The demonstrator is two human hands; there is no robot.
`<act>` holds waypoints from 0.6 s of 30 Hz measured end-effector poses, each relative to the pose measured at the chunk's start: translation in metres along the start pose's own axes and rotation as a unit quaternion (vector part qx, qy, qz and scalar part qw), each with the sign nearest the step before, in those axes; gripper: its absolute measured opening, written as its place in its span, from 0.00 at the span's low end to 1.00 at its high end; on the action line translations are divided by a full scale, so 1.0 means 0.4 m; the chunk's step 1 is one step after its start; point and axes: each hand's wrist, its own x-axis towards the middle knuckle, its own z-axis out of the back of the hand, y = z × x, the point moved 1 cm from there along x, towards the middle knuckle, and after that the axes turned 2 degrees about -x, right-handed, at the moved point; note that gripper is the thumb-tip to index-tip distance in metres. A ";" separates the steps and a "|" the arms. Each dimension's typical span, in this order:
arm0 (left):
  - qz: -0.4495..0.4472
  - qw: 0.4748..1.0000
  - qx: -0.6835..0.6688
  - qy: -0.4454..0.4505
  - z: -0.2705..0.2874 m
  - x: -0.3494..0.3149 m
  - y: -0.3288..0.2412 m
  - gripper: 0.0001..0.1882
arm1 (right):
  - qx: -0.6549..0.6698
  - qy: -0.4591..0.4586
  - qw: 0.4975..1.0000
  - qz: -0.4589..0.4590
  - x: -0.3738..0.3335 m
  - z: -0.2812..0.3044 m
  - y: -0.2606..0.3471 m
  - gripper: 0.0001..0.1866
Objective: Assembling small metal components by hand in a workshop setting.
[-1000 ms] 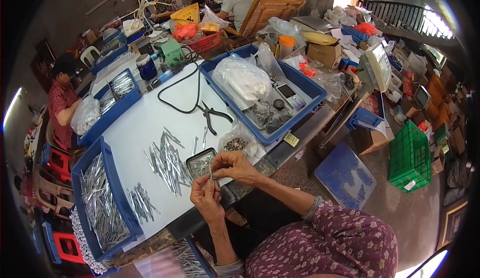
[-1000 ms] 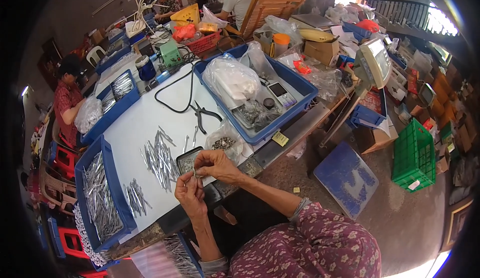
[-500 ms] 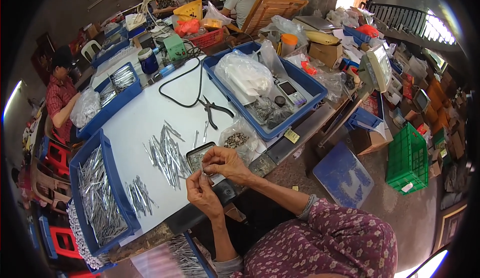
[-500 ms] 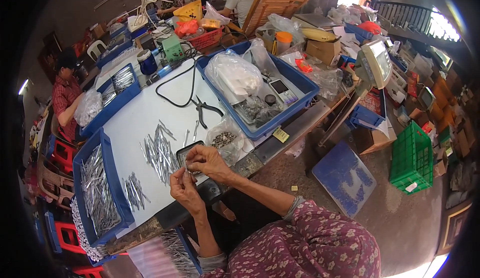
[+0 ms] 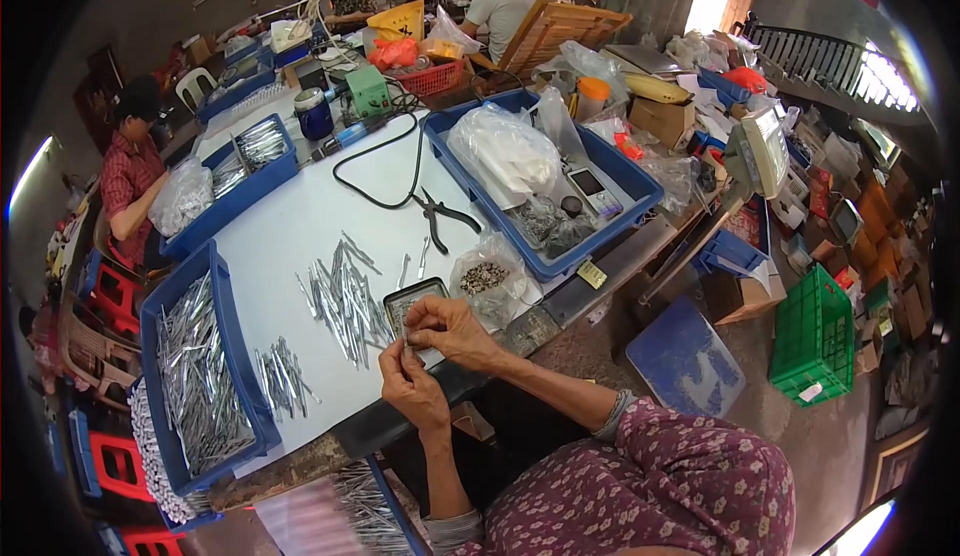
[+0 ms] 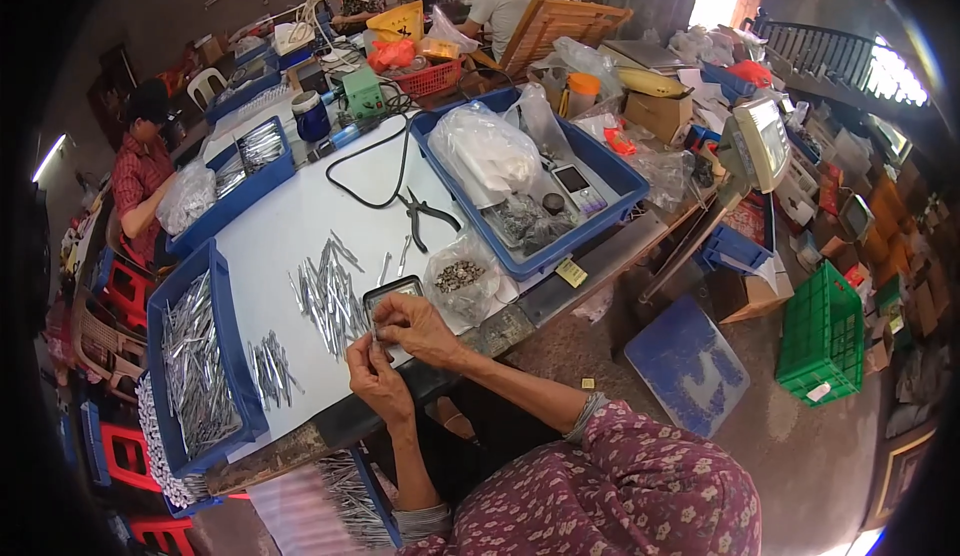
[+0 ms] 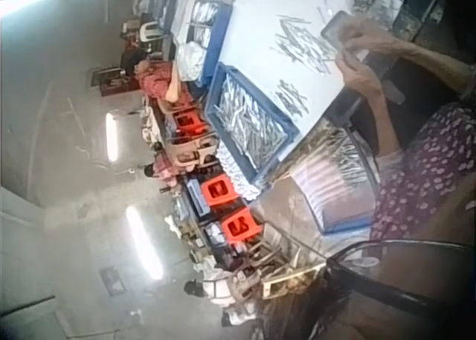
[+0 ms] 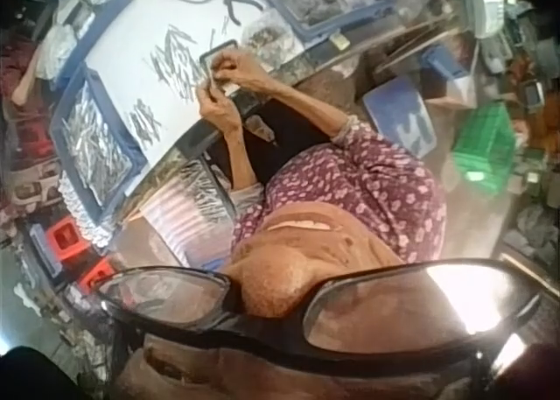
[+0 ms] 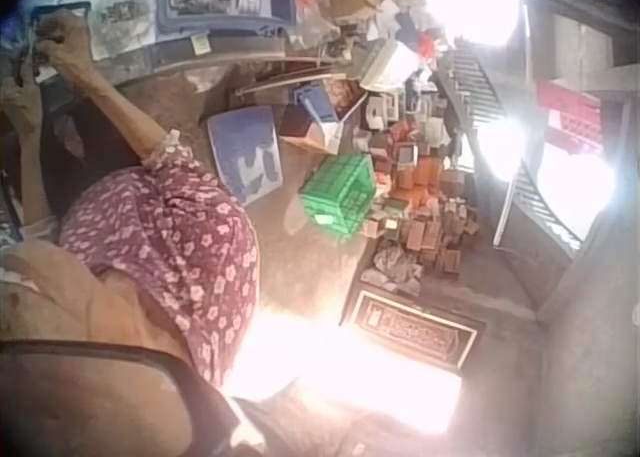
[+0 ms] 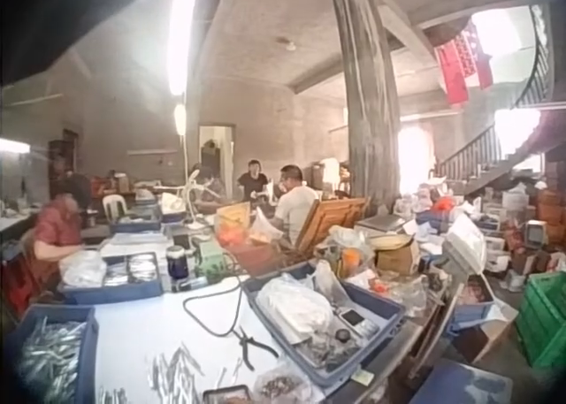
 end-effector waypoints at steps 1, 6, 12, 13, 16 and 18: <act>0.003 1.000 -0.003 0.001 -0.001 0.000 -0.001 0.06 | -0.007 -0.001 1.000 0.004 0.000 0.001 -0.002 0.07; 0.012 0.999 -0.038 -0.004 0.004 -0.004 0.023 0.06 | -0.006 -0.007 1.000 0.003 -0.005 -0.005 -0.008 0.07; 0.083 0.988 -0.133 0.011 0.014 -0.005 0.047 0.06 | -0.021 -0.013 1.000 -0.001 -0.008 -0.001 -0.013 0.08; 0.089 0.984 -0.156 0.014 0.015 -0.005 0.054 0.05 | -0.022 -0.010 1.000 0.000 -0.008 0.000 -0.016 0.08; 0.090 0.980 -0.176 0.014 0.011 -0.006 0.061 0.05 | -0.031 -0.015 0.999 -0.001 -0.008 0.003 -0.027 0.09; 0.083 0.981 -0.174 0.011 0.008 -0.009 0.060 0.05 | -0.047 -0.015 0.999 0.005 -0.012 0.002 -0.025 0.09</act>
